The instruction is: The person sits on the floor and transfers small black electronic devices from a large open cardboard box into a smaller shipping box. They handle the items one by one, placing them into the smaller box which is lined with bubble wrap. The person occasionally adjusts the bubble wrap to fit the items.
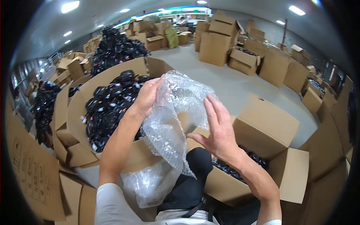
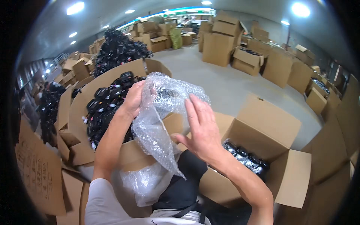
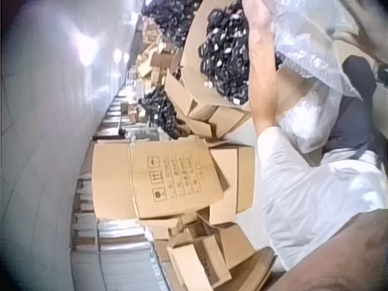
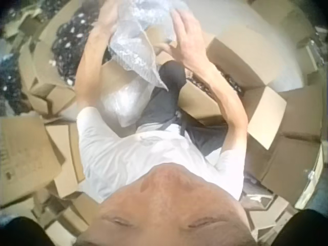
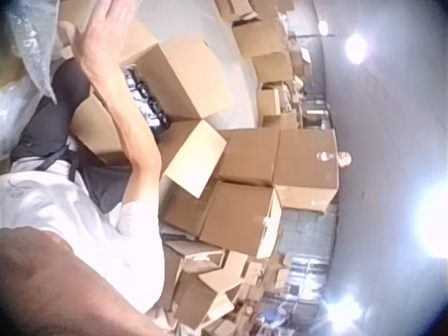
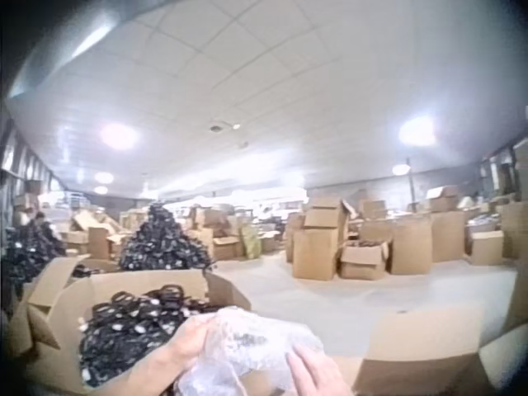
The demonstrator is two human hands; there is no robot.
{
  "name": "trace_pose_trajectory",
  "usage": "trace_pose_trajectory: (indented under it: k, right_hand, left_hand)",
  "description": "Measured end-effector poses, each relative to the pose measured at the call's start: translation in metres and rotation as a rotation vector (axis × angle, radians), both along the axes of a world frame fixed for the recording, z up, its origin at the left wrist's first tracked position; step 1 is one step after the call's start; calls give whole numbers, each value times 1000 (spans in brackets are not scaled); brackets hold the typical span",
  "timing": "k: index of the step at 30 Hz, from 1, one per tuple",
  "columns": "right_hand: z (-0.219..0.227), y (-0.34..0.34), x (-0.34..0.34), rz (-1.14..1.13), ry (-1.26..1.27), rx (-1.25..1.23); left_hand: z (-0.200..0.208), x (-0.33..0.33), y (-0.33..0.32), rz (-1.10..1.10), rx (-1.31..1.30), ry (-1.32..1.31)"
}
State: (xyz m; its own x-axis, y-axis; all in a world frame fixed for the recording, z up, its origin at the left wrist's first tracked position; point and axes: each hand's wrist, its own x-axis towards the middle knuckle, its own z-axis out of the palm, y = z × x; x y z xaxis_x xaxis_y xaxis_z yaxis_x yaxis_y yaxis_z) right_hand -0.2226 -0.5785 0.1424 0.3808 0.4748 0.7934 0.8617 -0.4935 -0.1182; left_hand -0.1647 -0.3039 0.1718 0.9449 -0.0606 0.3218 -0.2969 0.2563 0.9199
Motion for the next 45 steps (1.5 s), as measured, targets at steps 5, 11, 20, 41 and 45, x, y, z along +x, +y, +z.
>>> trace_pose_trajectory:
  k: [5,11,20,41,45]
  right_hand:
    - [20,1,27,-157,-92,356]
    - [41,-52,76,-260,51,180]
    - [11,-170,82,-618,18,-329]
    - [-311,-453,38,-986,660,-992]
    - [-386,-417,26,-855,863,-999]
  left_hand:
    - [6,18,-39,-307,177,77]
    - [18,56,-98,284,681,-262]
    - [-84,59,-200,461,1280,-757]
    - [-315,156,-346,-492,1835,-1142]
    - [-397,148,-352,-827,2061,-800]
